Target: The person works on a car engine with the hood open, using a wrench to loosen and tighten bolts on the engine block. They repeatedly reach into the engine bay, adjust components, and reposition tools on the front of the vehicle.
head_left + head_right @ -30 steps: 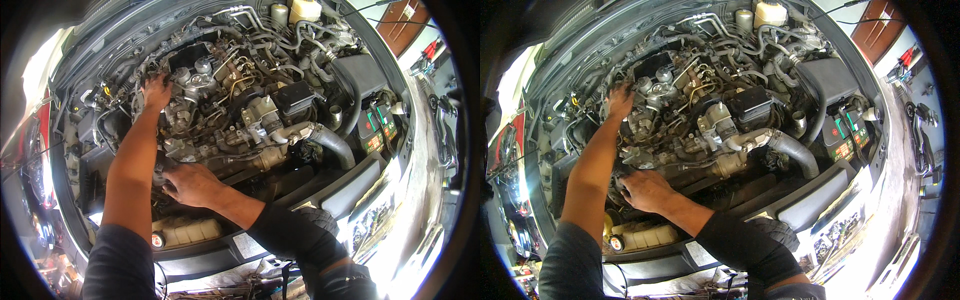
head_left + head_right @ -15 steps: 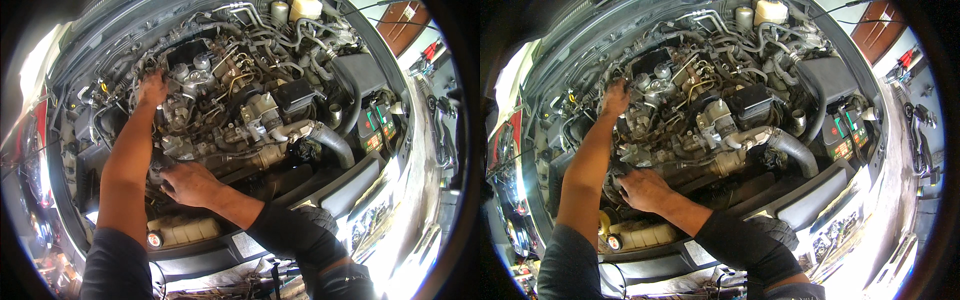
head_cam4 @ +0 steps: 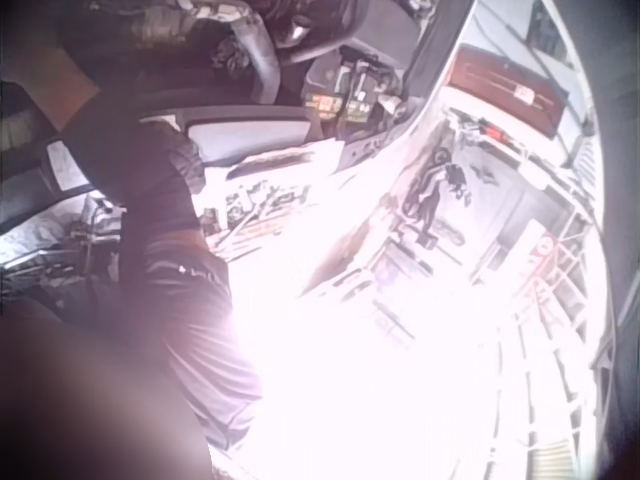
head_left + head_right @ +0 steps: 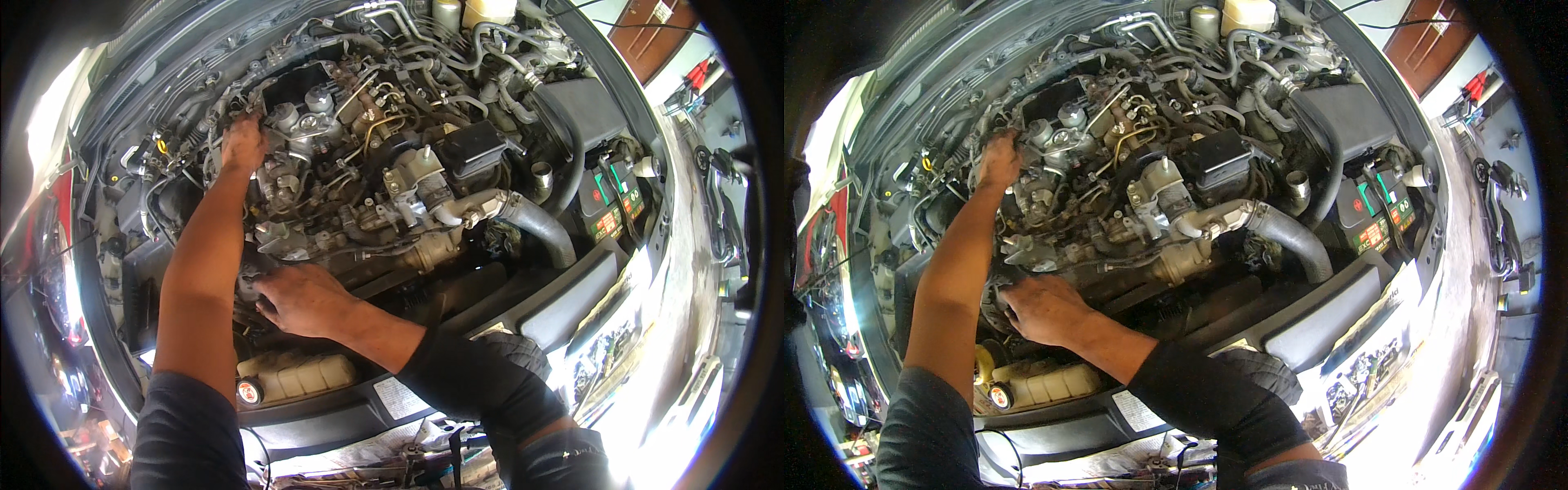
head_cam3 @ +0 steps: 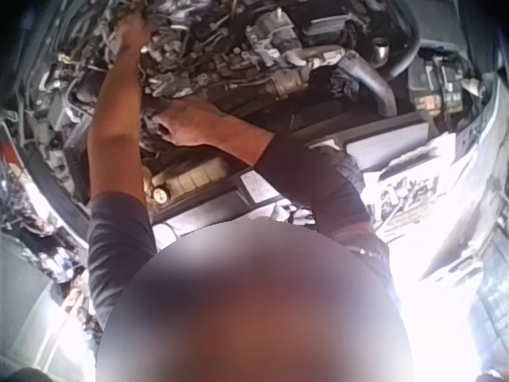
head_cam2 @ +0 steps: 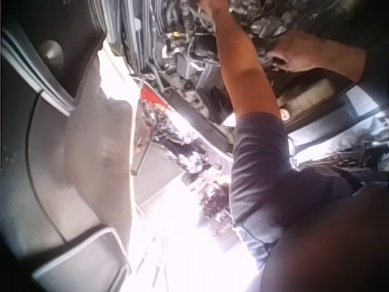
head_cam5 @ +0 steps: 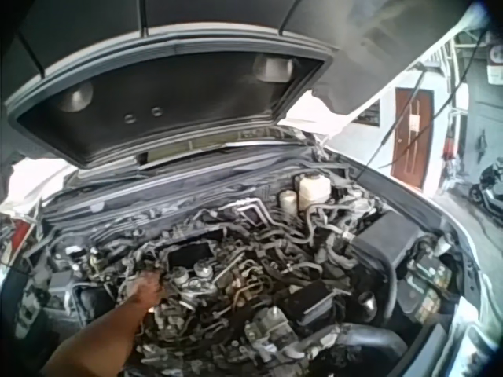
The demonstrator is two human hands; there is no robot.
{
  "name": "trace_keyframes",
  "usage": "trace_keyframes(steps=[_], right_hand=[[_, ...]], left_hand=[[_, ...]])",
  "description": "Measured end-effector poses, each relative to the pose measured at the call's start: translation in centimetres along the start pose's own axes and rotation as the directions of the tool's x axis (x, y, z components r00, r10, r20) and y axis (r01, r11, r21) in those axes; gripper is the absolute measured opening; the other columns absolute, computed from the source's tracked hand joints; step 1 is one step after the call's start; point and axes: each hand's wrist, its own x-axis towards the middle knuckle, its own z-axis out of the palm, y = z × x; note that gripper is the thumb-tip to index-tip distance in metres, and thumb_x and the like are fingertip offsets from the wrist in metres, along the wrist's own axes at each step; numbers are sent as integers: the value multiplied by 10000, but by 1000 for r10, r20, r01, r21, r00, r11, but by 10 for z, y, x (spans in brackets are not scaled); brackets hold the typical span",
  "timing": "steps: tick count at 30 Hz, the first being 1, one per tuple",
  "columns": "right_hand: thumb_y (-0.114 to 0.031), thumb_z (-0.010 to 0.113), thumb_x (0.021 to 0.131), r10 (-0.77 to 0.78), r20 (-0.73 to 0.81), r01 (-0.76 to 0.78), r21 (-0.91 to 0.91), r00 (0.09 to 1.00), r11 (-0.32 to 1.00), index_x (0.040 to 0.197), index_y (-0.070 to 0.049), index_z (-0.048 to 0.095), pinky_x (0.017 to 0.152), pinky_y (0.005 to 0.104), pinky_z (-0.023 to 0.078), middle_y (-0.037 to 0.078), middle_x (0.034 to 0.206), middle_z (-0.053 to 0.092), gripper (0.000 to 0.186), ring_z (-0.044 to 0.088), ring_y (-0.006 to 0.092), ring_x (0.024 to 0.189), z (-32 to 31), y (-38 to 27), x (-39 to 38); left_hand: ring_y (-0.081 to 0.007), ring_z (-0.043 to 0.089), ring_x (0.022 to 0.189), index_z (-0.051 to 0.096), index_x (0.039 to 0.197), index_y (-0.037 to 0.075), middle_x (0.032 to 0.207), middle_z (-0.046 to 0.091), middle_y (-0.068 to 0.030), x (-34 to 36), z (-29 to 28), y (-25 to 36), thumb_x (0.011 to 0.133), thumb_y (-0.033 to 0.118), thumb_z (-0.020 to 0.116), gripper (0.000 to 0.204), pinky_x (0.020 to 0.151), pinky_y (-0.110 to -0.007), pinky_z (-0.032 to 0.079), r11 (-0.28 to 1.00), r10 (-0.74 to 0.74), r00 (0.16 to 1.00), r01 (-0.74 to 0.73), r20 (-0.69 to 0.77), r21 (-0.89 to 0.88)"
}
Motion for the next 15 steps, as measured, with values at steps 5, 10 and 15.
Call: trace_keyframes(steps=[5,10,15], right_hand=[[-236,730,960,-24,-50,24,-1,998,1000,1065,-74,734,838,546,629,191,973,783,194,774,417,917,5,3,-1],[-261,756,962,-52,-74,51,-19,996,999,1045,-59,741,800,513,628,164,927,763,218,760,393,871,6,2,-1],[-242,743,966,-21,-1,21,-18,1000,1000,1045,-54,739,816,518,630,171,953,770,204,766,400,892,7,0,-1]], left_hand=[[-388,633,1345,623,1451,128,1351,705,-191,1,-4,7,1023,285,699,462,1182,-597,456,998,-68,998,69,14,-15],[-392,654,1297,604,1466,129,1345,712,-180,-6,8,-3,1017,277,699,482,1168,-602,458,997,51,990,-57,-131,-45],[-394,657,1288,583,1488,122,1346,709,-182,0,9,-3,1016,251,683,500,1148,-598,469,999,-29,999,27,-45,-31]])
